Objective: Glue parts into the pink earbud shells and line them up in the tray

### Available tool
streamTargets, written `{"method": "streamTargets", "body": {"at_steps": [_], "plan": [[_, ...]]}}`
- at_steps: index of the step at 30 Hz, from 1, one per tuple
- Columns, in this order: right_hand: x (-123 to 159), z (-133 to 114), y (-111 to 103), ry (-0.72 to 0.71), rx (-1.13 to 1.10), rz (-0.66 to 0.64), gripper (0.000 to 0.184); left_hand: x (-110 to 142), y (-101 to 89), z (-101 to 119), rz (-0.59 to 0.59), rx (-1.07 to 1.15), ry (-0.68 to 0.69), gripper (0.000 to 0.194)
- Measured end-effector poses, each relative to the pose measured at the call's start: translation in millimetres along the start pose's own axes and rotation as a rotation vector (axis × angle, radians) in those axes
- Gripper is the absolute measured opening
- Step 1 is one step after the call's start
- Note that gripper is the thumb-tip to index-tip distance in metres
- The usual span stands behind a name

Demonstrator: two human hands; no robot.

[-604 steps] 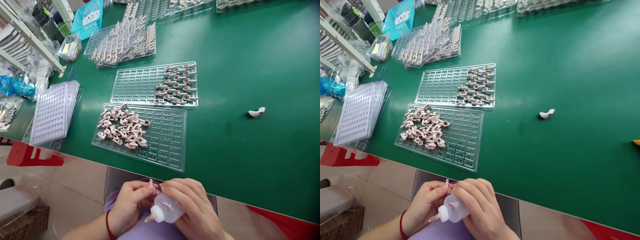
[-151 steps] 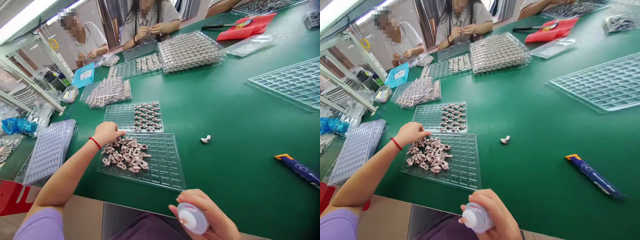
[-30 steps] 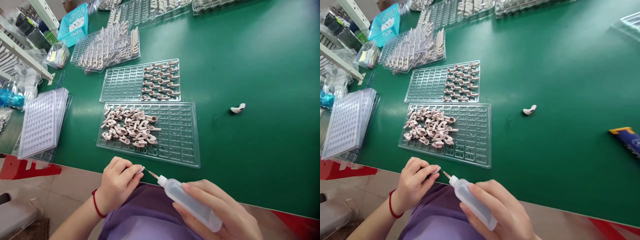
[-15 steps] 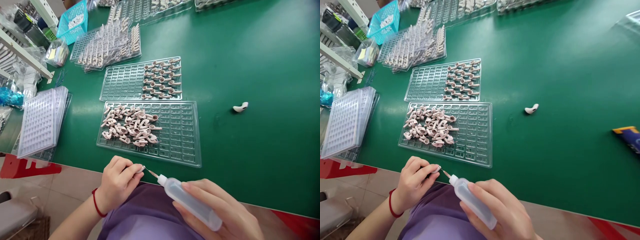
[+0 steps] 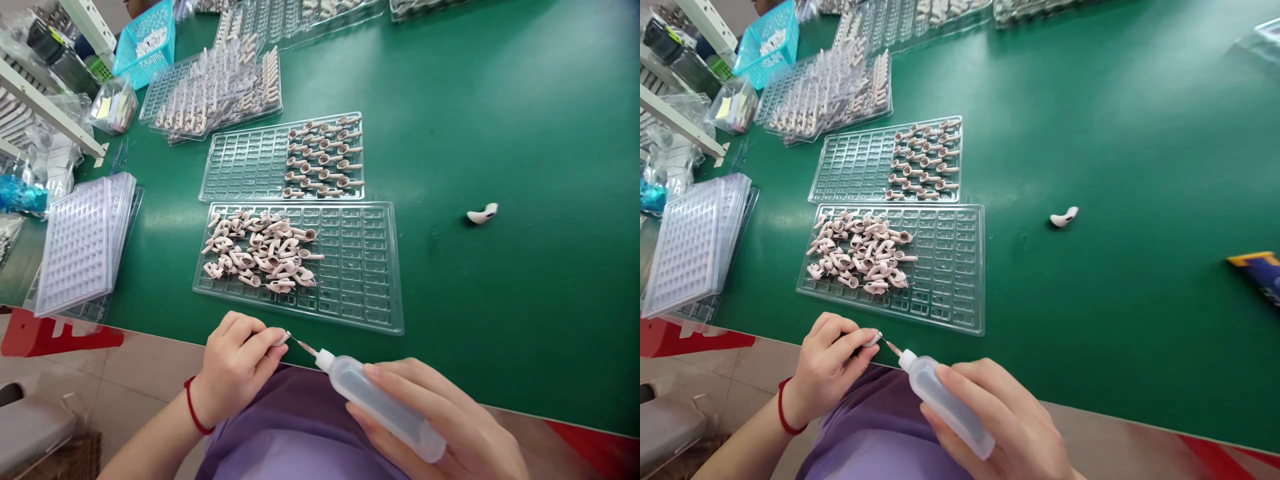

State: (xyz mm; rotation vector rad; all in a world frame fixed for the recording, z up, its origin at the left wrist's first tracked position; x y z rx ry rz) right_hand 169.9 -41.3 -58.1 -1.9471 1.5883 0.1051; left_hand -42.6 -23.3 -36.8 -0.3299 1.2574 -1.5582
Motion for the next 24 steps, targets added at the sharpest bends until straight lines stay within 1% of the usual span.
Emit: {"method": "streamTargets", "body": {"at_steps": [2, 4, 7, 9, 11, 12, 13, 14, 16, 17, 18, 19, 21, 24], "plan": [[0.3, 0.0, -0.8, 0.006, -0.021, 0.008, 0.054, -1.2, -0.1, -0.4, 0.007, 0.003, 0.001, 0.015], [3.6, 1.4, -2.3, 0.04, -0.047, 0.02, 0.05, -2.2, -1.0, -0.5, 0.012, 0.013, -0.008, 0.014], [12.7, 7.4, -5.6, 0.17, -0.056, 0.084, 0.04, -1.2, -5.6, 2.4, 0.031, 0.06, -0.06, 0.014], [17.4, 10.3, -6.3, 0.262, -0.044, 0.124, 0.039, 2.4, -9.9, 8.2, 0.051, 0.166, -0.119, 0.018], [17.5, 8.5, -3.3, 0.293, -0.057, 0.114, 0.039, 8.6, -11.6, 16.7, 0.049, 0.349, -0.191, 0.021], [15.8, 5.7, -0.2, 0.279, -0.074, 0.089, 0.039, 12.5, -10.3, 20.9, 0.033, 0.457, -0.248, 0.022], [13.5, 2.0, 3.1, 0.25, -0.085, 0.069, 0.039, 17.2, -7.2, 24.2, 0.003, 0.57, -0.338, 0.021], [11.0, -2.2, 6.8, 0.209, -0.085, 0.049, 0.039, 22.9, -1.9, 26.2, -0.036, 0.687, -0.465, 0.018], [6.9, -9.8, 14.3, 0.121, -0.054, 0.036, 0.04, 37.0, 12.9, 28.1, -0.108, 0.935, -0.799, 0.017], [5.6, -12.8, 17.8, 0.072, -0.034, 0.044, 0.039, 44.4, 21.1, 28.9, -0.13, 1.058, -0.969, 0.02], [4.8, -15.2, 21.0, 0.025, -0.015, 0.061, 0.039, 50.7, 28.8, 29.8, -0.137, 1.169, -1.111, 0.025], [4.6, -16.7, 24.1, -0.017, 0.003, 0.074, 0.038, 55.6, 35.7, 30.3, -0.13, 1.262, -1.217, 0.03], [5.1, -17.5, 28.8, -0.078, 0.045, 0.107, 0.035, 62.0, 46.6, 29.2, -0.09, 1.377, -1.337, 0.036], [6.4, -15.7, 33.2, -0.112, 0.111, 0.111, 0.029, 66.5, 56.3, 25.4, -0.025, 1.408, -1.379, 0.037]]}}
Point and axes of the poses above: each hand's wrist, its own x-axis away from the middle knuckle, its own y-axis out of the palm, z = x × y, the point moved 4 cm from there along -x, towards the middle knuckle, and after that the axes turned 3 degrees about y, right-handed, at the moved point
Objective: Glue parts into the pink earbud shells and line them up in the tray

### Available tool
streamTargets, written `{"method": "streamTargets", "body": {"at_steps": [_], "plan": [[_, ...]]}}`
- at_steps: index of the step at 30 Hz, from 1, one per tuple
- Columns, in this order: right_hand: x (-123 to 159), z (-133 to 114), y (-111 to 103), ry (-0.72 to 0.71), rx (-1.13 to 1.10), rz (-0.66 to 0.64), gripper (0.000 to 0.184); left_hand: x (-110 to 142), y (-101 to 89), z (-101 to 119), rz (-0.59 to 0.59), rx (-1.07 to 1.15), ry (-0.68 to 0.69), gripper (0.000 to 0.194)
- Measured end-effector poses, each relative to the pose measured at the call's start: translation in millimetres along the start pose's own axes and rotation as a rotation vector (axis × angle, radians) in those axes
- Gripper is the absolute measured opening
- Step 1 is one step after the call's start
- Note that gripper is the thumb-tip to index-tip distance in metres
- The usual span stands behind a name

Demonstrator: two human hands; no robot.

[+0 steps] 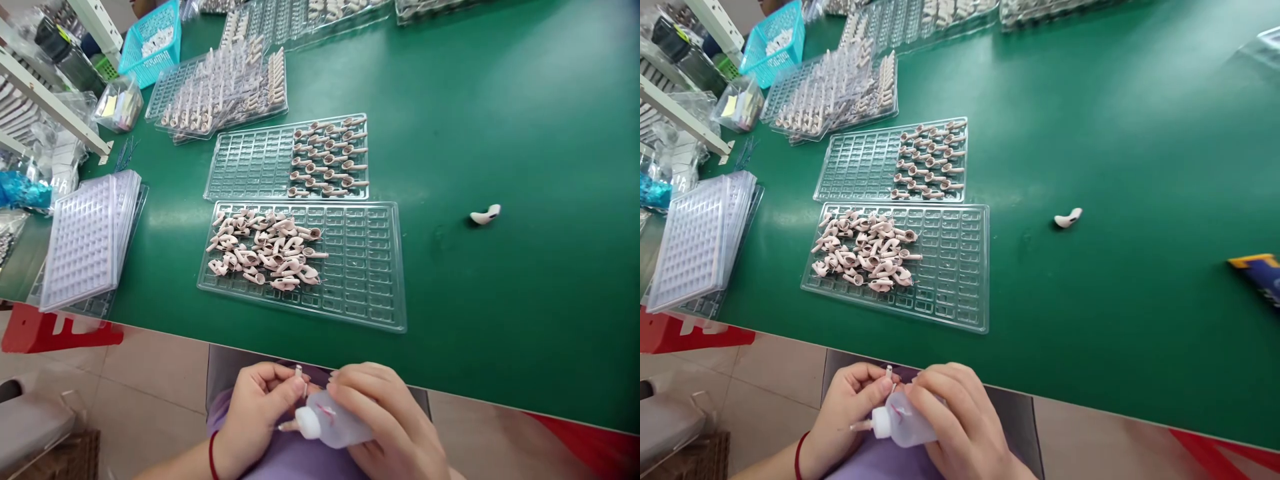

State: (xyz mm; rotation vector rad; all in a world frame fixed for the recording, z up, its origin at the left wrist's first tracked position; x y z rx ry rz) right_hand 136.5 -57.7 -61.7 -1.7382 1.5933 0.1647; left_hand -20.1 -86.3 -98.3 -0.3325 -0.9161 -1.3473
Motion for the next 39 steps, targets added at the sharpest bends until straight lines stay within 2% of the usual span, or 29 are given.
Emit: {"method": "streamTargets", "body": {"at_steps": [13, 28, 32, 35, 37, 39], "plan": [[-0.8, -1.2, 4.0, -0.018, 0.065, -0.01, 0.026, -4.3, 1.8, 1.7, 0.06, -0.078, 0.072, 0.044], [0.7, -0.7, 5.7, -0.021, 0.071, -0.015, 0.025, -5.5, 1.6, 1.0, 0.073, -0.013, 0.124, 0.032], [-2.4, -2.0, 5.4, -0.007, 0.088, -0.023, 0.028, -6.7, -2.0, 3.7, 0.03, -0.053, 0.122, 0.031], [-10.3, 1.5, -1.6, 0.068, 0.021, -0.067, 0.028, -1.4, -4.1, 15.7, -0.051, -0.161, 0.1, 0.028], [-15.7, 9.2, -10.5, 0.172, -0.087, -0.094, 0.024, 4.0, -4.1, 33.4, -0.084, -0.32, 0.207, 0.021], [-19.4, 19.9, -23.7, 0.266, -0.129, -0.038, 0.025, 9.6, -0.3, 59.3, -0.092, -0.552, 0.481, 0.012]]}}
Point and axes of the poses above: each hand's wrist, its own x-axis away from the middle knuckle, its own y-axis out of the palm, z = x × y, the point moved 4 cm from there along -x, towards the middle knuckle, and after that the axes turned 3 degrees about y, right-handed, at the moved point
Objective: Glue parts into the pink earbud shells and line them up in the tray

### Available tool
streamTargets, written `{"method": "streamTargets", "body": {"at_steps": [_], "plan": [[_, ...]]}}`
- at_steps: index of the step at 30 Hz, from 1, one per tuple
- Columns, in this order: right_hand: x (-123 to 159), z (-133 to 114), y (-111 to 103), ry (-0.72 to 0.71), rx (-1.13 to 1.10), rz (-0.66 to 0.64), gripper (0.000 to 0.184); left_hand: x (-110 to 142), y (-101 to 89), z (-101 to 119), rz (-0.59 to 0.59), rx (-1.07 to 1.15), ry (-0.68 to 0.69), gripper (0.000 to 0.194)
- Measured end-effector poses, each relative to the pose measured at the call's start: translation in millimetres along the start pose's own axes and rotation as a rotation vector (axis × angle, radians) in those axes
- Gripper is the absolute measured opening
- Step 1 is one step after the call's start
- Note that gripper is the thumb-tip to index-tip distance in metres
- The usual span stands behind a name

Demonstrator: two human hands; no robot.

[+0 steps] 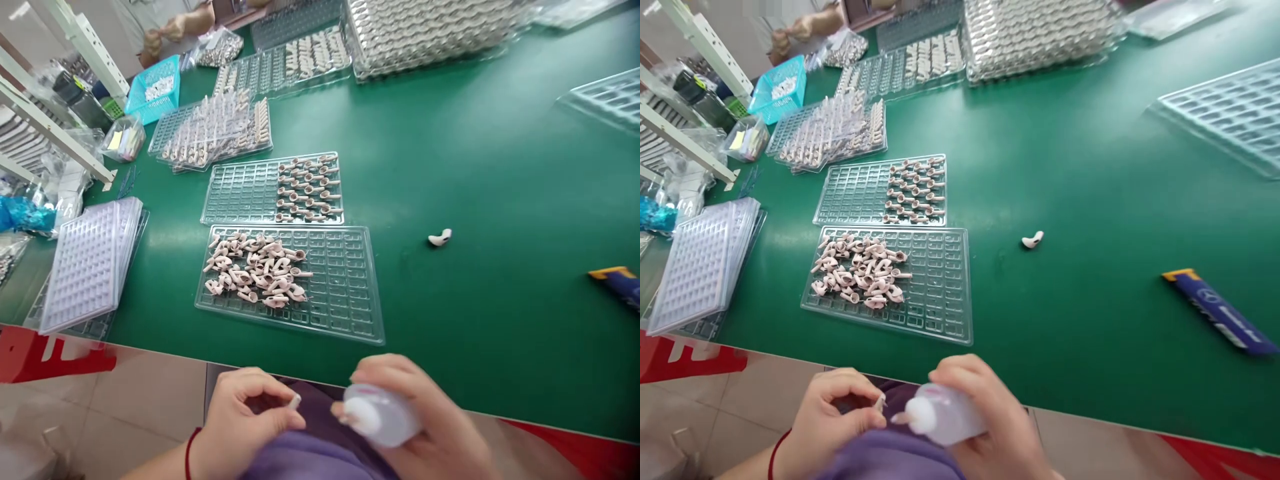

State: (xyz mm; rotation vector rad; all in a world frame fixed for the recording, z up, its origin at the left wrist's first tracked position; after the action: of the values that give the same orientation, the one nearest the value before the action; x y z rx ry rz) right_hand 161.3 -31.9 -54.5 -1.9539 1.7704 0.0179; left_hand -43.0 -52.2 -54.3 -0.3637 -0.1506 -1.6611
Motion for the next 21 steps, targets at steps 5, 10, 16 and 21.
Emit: {"method": "streamTargets", "body": {"at_steps": [5, 10, 16, 21], "plan": [[-3.8, 21.3, -31.1, 0.116, 0.094, 0.307, 0.027, -22.5, -11.1, 50.9, 0.069, -0.458, 0.576, 0.008], [-0.8, 31.1, -33.5, 0.14, 0.093, 0.327, 0.025, -40.4, -10.3, 65.9, 0.068, -0.613, 0.663, 0.006], [-1.1, 33.0, -33.3, 0.104, 0.114, 0.281, 0.021, -47.2, -9.1, 69.2, 0.058, -0.65, 0.682, 0.006], [-4.4, 32.2, -32.5, 0.069, 0.154, 0.239, 0.022, -69.1, -16.2, 76.0, 0.045, -0.634, 0.715, 0.006]]}}
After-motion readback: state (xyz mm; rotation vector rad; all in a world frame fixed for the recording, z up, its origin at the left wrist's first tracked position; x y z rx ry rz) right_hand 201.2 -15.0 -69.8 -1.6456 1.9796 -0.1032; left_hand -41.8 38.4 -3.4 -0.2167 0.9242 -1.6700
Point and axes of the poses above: each hand's wrist, its own x-axis away from the middle knuckle, its own y-axis out of the palm, z = x × y, the point moved 4 cm from there along -x, towards the middle knuckle, and after that the axes turned 3 degrees about y, right-handed, at the moved point
